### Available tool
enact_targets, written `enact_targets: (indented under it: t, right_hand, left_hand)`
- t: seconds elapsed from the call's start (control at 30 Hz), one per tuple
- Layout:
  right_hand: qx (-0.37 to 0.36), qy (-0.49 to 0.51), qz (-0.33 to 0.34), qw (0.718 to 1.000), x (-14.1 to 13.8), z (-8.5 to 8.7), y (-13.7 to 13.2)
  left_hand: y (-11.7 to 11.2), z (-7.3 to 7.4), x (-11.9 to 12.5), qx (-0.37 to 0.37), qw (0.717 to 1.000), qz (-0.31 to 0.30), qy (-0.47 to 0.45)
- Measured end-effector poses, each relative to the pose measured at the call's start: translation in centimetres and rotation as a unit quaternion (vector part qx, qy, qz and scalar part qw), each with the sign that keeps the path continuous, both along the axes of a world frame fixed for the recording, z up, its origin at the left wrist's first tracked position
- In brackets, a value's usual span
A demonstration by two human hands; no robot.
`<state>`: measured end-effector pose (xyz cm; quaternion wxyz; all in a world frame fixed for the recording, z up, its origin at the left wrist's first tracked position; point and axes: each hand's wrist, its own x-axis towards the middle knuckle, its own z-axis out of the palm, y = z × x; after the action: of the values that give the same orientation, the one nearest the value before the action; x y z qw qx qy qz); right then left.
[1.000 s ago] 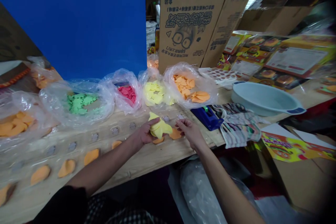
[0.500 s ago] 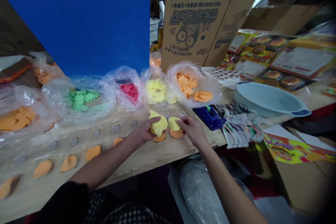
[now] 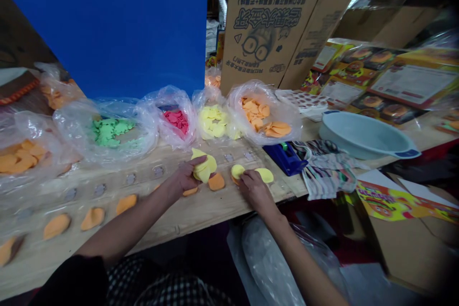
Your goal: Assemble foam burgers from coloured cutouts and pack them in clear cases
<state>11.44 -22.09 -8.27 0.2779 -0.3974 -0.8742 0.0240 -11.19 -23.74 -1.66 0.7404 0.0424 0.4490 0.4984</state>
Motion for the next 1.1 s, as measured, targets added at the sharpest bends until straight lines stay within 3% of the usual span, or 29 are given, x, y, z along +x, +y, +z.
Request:
enact_targets:
  t: [0.1,0.33,0.5,0.63,0.8,0.93,1.1]
  right_hand:
    - [0.006,-0.023,-0.008,1.000,0.1,0.4,-0.4]
    - [0.015,-0.063,-0.100,0.993,-1.3,3.0,-0.6]
    - [-0.004,-0.123,-0.103,0.987,-2.5,2.7,0.3]
    - [-0.002,-0.101,-0.119,0.988,-2.3,2.4,0.5]
    - [0.037,-0.051,-0.207,0.976,-1.3,4.5,1.3]
    - [0.050,-0.087,-0.125,0.987,-1.4,5.2,1.2]
    - [0.033,-0.113,-0.041,0.992,-1.7,3.4,-0.8]
  left_hand:
    - [-0.3,-0.1,0.0,-0.001,1.000,0.002,-0.011]
    - [-0.9,0.0,0.2,0.001,0.999,-0.013,-0.029]
    - [-1.2,0.4,0.3,0.010,0.999,-0.015,-0.029]
    - [-0.9,0.4,0.3,0.013,1.000,0.013,-0.024]
    - [-0.8,0.6,0.8,0.011,0.999,0.028,-0.038]
    - [-0.9,0.4,0.9,0.012,0.998,0.025,-0.048]
    - [-1.2,0.2,0.6,0.027,0.997,0.014,-0.066]
